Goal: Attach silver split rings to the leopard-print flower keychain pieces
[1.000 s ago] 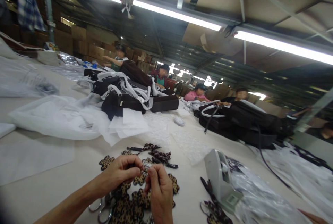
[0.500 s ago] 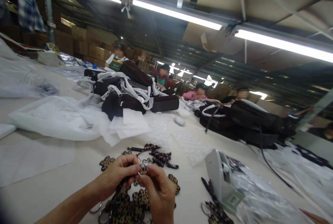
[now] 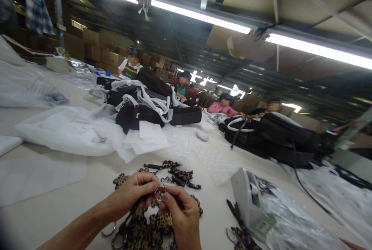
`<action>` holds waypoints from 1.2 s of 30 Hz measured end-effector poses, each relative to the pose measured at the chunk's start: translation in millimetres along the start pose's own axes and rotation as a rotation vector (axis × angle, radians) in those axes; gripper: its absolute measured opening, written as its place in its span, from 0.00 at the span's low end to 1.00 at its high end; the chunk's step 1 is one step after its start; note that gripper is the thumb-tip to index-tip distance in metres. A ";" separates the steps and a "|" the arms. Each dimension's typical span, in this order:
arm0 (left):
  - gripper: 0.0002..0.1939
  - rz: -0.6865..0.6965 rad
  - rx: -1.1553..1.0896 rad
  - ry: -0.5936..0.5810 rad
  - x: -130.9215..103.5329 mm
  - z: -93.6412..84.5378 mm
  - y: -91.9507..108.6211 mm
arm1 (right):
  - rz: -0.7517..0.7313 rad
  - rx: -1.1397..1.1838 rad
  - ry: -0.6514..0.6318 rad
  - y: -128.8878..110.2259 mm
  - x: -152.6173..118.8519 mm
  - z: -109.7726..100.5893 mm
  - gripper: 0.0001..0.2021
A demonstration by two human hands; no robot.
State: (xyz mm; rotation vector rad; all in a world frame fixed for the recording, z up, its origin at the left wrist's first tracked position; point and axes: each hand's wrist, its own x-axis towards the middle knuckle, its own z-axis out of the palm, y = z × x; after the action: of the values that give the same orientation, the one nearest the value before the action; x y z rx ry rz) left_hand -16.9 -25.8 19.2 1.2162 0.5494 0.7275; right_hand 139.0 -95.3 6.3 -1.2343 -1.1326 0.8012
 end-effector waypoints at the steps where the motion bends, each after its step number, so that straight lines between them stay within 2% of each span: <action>1: 0.19 -0.020 -0.018 -0.013 -0.1 0.0 -0.2 | 0.009 -0.003 -0.011 1.7 0.7 -0.6 0.13; 4: 0.18 -0.049 -0.046 -0.023 0.5 1.4 -3.1 | 0.015 -0.029 0.009 11.2 2.8 -1.5 0.12; 7: 0.18 -0.024 -0.087 0.019 2.5 2.6 -8.2 | -0.055 -0.085 0.003 18.0 3.5 -1.8 0.11; 12: 0.19 -0.047 -0.182 0.004 3.8 2.4 -11.1 | -0.187 -0.194 -0.036 15.1 1.6 -2.4 0.10; 16: 0.19 -0.049 -0.201 -0.005 2.9 2.4 -7.9 | -0.199 -0.226 -0.009 11.0 1.5 -1.6 0.08; 19: 0.17 -0.026 -0.153 0.032 2.3 2.8 -5.9 | -0.210 -0.232 0.000 8.8 1.5 1.6 0.08; 23: 0.13 0.058 -0.011 0.107 2.4 4.9 -6.2 | -0.224 -0.158 -0.090 10.4 -0.7 8.7 0.12; 27: 0.10 0.137 0.113 0.194 3.0 7.3 -7.8 | -0.216 -0.173 -0.031 17.0 -3.3 13.4 0.07; 32: 0.07 0.089 0.109 0.131 2.5 7.4 -6.4 | -0.089 -0.063 -0.058 22.1 -3.2 13.4 0.09; 36: 0.08 0.049 0.173 0.188 3.4 5.5 -8.5 | -0.192 -0.098 -0.020 21.7 -4.2 13.4 0.16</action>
State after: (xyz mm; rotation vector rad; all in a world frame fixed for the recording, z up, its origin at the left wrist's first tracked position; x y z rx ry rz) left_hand -9.0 -28.2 12.5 1.3324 0.7524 0.8548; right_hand 127.3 -91.0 -16.3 -1.1795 -1.2981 0.6201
